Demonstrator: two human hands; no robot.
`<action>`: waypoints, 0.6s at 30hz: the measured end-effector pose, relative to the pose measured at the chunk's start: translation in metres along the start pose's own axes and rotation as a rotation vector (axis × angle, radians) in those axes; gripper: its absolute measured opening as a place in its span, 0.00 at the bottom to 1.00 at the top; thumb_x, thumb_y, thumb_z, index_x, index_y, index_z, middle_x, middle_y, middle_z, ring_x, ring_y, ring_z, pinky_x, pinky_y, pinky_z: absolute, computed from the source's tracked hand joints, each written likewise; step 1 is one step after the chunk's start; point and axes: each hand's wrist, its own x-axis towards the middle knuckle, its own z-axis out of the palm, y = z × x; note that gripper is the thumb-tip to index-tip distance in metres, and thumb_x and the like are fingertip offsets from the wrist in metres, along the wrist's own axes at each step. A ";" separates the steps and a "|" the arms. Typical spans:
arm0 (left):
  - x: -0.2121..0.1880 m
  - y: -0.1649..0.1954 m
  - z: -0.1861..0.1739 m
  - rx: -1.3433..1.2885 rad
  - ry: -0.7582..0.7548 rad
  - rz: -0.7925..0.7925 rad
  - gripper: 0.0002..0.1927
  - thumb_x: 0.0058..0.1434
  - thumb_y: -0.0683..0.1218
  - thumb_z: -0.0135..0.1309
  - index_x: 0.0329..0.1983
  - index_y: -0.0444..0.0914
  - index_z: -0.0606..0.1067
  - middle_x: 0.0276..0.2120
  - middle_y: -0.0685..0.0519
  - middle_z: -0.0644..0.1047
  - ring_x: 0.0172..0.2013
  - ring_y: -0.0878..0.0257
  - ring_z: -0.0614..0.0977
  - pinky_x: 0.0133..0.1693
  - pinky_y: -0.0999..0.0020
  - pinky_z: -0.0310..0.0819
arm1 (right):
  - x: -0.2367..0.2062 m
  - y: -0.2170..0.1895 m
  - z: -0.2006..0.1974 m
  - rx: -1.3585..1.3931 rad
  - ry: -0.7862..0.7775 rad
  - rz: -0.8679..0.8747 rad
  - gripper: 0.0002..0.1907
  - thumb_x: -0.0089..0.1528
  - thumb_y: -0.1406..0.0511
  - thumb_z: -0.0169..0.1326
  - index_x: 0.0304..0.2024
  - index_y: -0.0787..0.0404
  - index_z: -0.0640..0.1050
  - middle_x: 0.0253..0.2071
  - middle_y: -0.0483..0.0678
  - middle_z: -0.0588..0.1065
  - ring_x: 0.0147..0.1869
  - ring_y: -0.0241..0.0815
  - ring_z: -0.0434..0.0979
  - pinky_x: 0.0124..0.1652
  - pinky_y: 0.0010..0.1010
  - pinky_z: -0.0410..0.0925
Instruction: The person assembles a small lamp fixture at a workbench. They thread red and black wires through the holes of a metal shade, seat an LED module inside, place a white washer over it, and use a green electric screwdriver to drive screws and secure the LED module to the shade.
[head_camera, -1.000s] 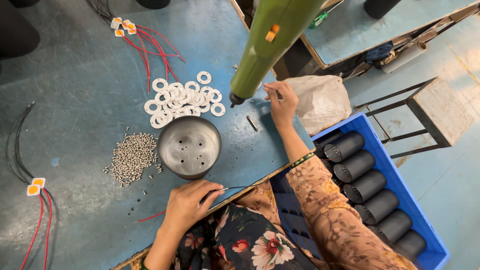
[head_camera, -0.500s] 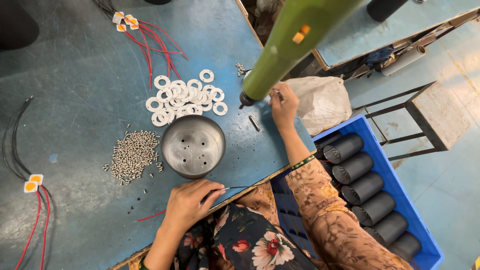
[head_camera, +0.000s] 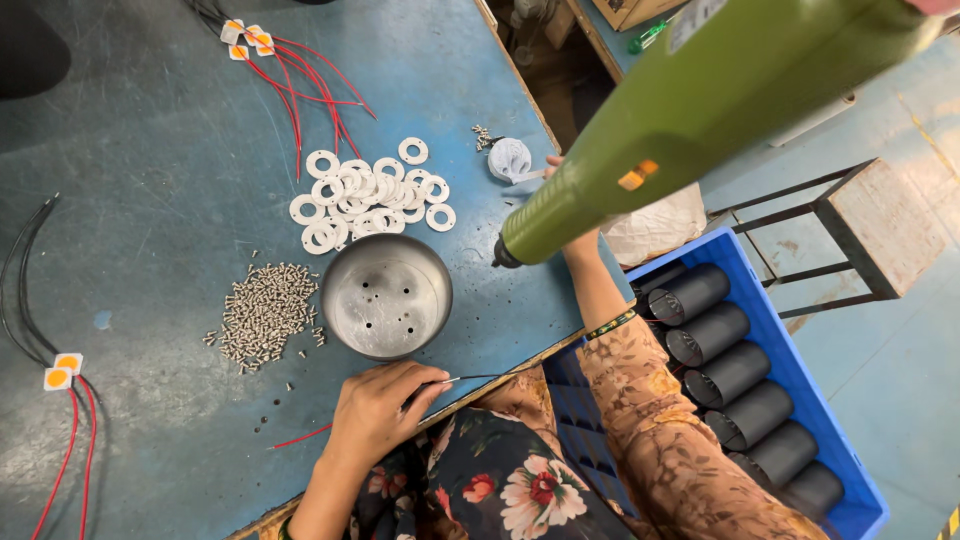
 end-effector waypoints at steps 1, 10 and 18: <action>0.000 0.000 0.000 0.001 0.000 -0.001 0.06 0.56 0.47 0.64 0.34 0.42 0.80 0.29 0.57 0.82 0.27 0.58 0.84 0.29 0.64 0.76 | 0.001 0.000 0.000 -0.018 -0.010 0.045 0.11 0.71 0.69 0.56 0.56 0.65 0.77 0.58 0.48 0.76 0.50 0.34 0.75 0.50 0.28 0.71; 0.000 0.001 -0.003 0.005 -0.004 -0.015 0.06 0.55 0.46 0.64 0.34 0.41 0.81 0.28 0.55 0.82 0.28 0.58 0.84 0.30 0.65 0.76 | -0.003 0.024 0.003 -0.064 0.135 0.299 0.17 0.69 0.69 0.57 0.59 0.68 0.73 0.48 0.49 0.74 0.47 0.38 0.73 0.45 0.28 0.69; 0.001 0.004 -0.011 0.011 -0.022 -0.047 0.06 0.54 0.45 0.65 0.33 0.40 0.81 0.28 0.55 0.82 0.27 0.58 0.84 0.29 0.66 0.75 | -0.002 0.011 0.008 0.068 0.277 0.274 0.06 0.63 0.73 0.58 0.42 0.69 0.80 0.38 0.47 0.80 0.39 0.35 0.78 0.39 0.27 0.72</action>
